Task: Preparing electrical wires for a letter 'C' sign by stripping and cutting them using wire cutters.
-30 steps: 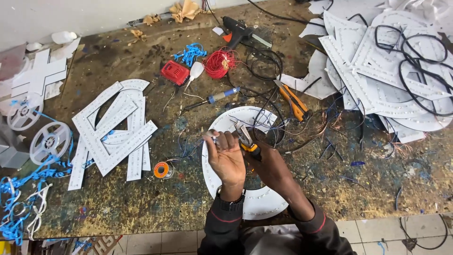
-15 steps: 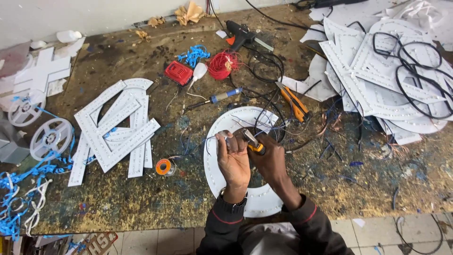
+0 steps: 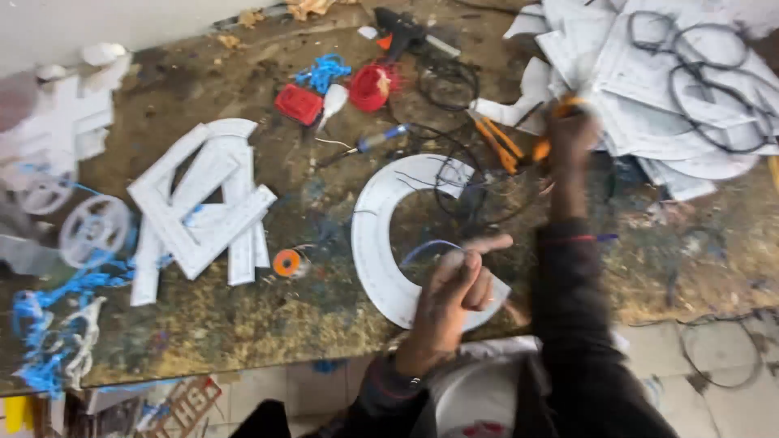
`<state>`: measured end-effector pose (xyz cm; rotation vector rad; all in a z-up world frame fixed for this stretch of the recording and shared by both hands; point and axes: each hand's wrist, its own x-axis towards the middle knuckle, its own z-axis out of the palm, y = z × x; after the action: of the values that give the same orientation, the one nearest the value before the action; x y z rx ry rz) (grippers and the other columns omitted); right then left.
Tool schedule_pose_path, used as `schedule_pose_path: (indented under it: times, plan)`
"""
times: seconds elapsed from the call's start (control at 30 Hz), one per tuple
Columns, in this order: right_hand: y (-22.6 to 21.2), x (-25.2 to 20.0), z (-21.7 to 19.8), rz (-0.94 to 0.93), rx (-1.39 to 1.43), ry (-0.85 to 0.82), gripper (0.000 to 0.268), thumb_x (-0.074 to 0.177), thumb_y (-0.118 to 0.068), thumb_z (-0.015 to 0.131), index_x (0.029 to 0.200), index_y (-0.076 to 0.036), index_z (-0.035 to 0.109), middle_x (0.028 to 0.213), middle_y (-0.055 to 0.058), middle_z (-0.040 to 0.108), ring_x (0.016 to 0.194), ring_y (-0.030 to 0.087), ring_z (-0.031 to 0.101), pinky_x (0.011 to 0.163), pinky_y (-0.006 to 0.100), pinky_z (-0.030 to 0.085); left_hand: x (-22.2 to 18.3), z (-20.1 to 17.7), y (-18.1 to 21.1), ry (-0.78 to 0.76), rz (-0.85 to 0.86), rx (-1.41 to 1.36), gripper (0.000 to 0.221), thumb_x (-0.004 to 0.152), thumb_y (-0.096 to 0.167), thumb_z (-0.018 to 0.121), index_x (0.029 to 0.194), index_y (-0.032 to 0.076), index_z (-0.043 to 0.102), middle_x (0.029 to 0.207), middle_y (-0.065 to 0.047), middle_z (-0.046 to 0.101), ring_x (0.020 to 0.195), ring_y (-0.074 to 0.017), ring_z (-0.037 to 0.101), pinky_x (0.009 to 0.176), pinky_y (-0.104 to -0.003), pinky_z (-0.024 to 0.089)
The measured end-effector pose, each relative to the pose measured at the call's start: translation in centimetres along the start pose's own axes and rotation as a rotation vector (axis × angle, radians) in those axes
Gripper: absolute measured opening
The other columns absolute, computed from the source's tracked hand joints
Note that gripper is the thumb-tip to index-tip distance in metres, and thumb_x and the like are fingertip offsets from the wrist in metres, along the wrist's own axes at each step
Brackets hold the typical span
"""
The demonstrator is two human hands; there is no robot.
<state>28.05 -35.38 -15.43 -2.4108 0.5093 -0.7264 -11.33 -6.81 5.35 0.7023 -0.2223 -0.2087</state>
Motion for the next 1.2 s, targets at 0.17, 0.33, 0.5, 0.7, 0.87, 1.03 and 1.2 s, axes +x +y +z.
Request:
schedule_pose_path:
  times: [0.17, 0.33, 0.5, 0.7, 0.87, 1.03, 1.2]
  plan:
    - [0.8, -1.7, -8.4, 0.262, 0.609, -0.117, 0.047, 0.104, -0.056, 0.094, 0.111, -0.014, 0.075, 0.09, 0.009, 0.077, 0.086, 0.025, 0.078, 0.079, 0.043, 0.059, 6.4, -15.1, 7.4, 0.631, 0.053, 1.047, 0.04, 0.116, 0.031, 0.05, 0.145, 0.011, 0.069, 0.099, -0.012, 0.077, 0.086, -0.0258, 0.076, 0.069, -0.04, 0.066]
    - [-0.4, -5.9, -9.8, 0.373, 0.817, -0.1, 0.03, 0.108, -0.035, 0.09, 0.105, -0.008, 0.078, 0.077, 0.008, 0.07, 0.066, 0.017, 0.063, 0.063, 0.039, 0.05, 4.5, -33.9, 10.5, 0.711, -0.436, 2.078, 0.049, 0.109, 0.028, 0.07, 0.157, 0.037, 0.067, 0.148, -0.009, 0.076, 0.142, -0.0352, 0.071, 0.121, -0.053, 0.056]
    - [-4.6, -8.1, -13.9, 0.257, 1.16, -0.308, 0.03, 0.117, -0.029, 0.079, 0.095, -0.011, 0.069, 0.054, 0.002, 0.054, 0.04, 0.012, 0.048, 0.044, 0.027, 0.041, 1.6, -33.0, 9.4, 0.772, -0.511, 1.964, 0.067, 0.103, 0.01, 0.074, 0.163, 0.033, 0.056, 0.143, 0.007, 0.082, 0.136, -0.0186, 0.075, 0.109, -0.042, 0.064]
    - [-5.3, -7.8, -13.6, 0.19, 1.274, -0.232, 0.029, 0.122, -0.02, 0.079, 0.098, -0.011, 0.065, 0.057, 0.006, 0.048, 0.042, 0.013, 0.043, 0.046, 0.031, 0.04, 5.2, -26.3, 0.7, 0.383, 0.188, 1.995, 0.027, 0.109, 0.037, 0.075, 0.132, 0.024, 0.078, 0.13, -0.009, 0.069, 0.121, -0.0352, 0.074, 0.104, -0.052, 0.063]
    - [-4.2, -7.7, -12.3, 0.27, 1.325, -0.192, 0.03, 0.118, -0.021, 0.08, 0.094, -0.012, 0.064, 0.056, 0.004, 0.047, 0.042, 0.011, 0.04, 0.043, 0.029, 0.039, 6.4, -18.3, -2.5, 0.189, -0.14, 1.883, 0.018, 0.106, 0.016, 0.081, 0.122, 0.009, 0.079, 0.13, -0.016, 0.069, 0.121, -0.0366, 0.073, 0.105, -0.051, 0.06]
    - [-6.7, -8.5, -15.3, 0.325, 1.356, -0.163, 0.03, 0.113, -0.021, 0.082, 0.091, -0.01, 0.065, 0.054, 0.002, 0.048, 0.041, 0.01, 0.04, 0.043, 0.027, 0.037, 7.5, -18.4, -1.1, 0.117, -0.233, 1.798, 0.007, 0.109, 0.007, 0.073, 0.113, 0.002, 0.076, 0.128, -0.017, 0.07, 0.12, -0.0416, 0.072, 0.105, -0.054, 0.059]
    - [-7.2, -9.2, -14.7, 0.364, 1.432, -0.206, 0.025, 0.114, -0.015, 0.08, 0.095, -0.01, 0.064, 0.059, 0.003, 0.047, 0.047, 0.013, 0.044, 0.044, 0.031, 0.042, 8.3, -18.8, 4.2, 0.246, -0.055, 0.634, 0.038, 0.12, 0.026, 0.048, 0.116, 0.003, 0.077, 0.098, -0.018, 0.087, 0.091, -0.0179, 0.073, 0.084, -0.029, 0.055]
